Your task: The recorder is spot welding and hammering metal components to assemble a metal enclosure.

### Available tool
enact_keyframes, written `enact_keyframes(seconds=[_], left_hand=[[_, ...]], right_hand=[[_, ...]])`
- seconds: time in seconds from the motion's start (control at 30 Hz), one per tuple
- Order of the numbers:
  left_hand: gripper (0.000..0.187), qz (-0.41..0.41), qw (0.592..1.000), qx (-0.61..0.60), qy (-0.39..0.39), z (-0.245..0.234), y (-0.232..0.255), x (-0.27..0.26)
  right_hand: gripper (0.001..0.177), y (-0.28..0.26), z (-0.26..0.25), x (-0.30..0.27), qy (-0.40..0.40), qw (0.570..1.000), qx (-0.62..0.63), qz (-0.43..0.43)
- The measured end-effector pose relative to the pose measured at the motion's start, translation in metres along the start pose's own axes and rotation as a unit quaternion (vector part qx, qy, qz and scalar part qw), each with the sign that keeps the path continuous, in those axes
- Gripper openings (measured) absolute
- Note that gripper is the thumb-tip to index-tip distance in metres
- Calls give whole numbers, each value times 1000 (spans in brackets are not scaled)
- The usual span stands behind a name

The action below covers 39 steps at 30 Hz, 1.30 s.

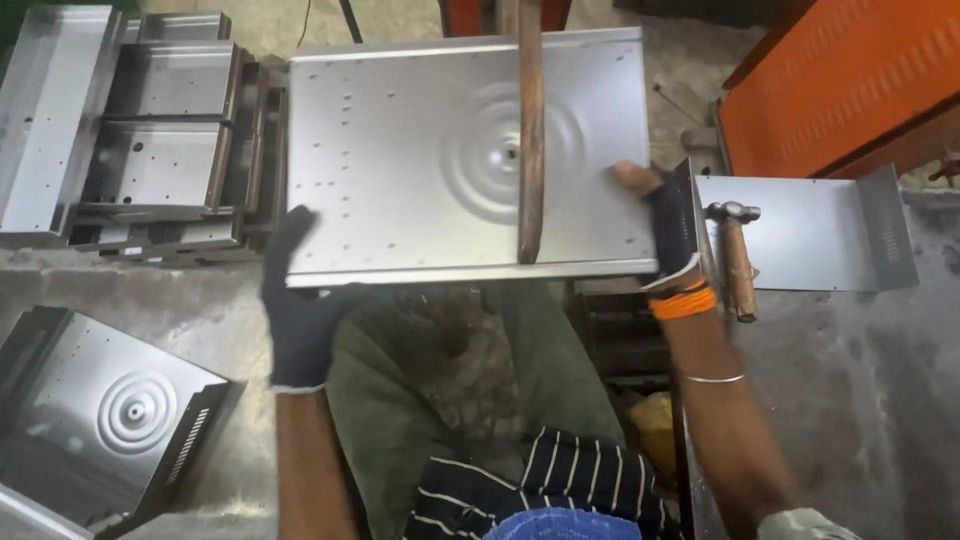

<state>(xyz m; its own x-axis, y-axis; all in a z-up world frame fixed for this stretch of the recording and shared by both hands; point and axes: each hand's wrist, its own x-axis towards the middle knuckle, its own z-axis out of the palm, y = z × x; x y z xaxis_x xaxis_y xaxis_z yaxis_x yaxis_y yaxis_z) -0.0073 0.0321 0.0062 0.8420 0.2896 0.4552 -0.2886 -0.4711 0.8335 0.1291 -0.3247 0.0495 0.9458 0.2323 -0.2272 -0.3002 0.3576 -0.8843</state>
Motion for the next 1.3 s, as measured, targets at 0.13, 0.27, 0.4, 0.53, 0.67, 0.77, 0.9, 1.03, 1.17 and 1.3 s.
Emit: enact_keyframes(seconds=[0.13,0.27,0.4,0.53,0.67,0.77,0.9,1.03,1.17,1.3], left_hand=[[89,-47,996,-77,-8,-12,-13,-10],[87,-16,1000,-22,1,-17,-22,-11],[84,-30,996,-84,10,-38,-24,-1],[83,-45,999,-3,8,-50,-19,-10],[60,-56,998,-6,37,-45,-31,-7],[45,0,996,-61,65,-54,-69,-9],[40,7,986,-158,61,-58,-44,-2],[38,-3,995,-50,84,-53,-29,5],[29,-11,993,-38,111,-57,-58,-1],[16,83,976,157,128,-51,-34,10]], right_hand=[[54,13,9,5,-43,998,38,-11],[54,11,12,1,-51,998,37,-19],[51,47,13,29,-54,994,-2,-100],[53,62,21,26,-62,994,-1,-89],[49,45,32,22,-92,992,19,-86],[47,84,9,56,-52,989,-32,-134],[41,122,-14,94,-73,982,-84,-153],[40,109,4,78,-64,981,-85,-163],[41,108,5,71,-72,981,-64,-169],[39,126,-11,87,-76,981,-40,-176]])
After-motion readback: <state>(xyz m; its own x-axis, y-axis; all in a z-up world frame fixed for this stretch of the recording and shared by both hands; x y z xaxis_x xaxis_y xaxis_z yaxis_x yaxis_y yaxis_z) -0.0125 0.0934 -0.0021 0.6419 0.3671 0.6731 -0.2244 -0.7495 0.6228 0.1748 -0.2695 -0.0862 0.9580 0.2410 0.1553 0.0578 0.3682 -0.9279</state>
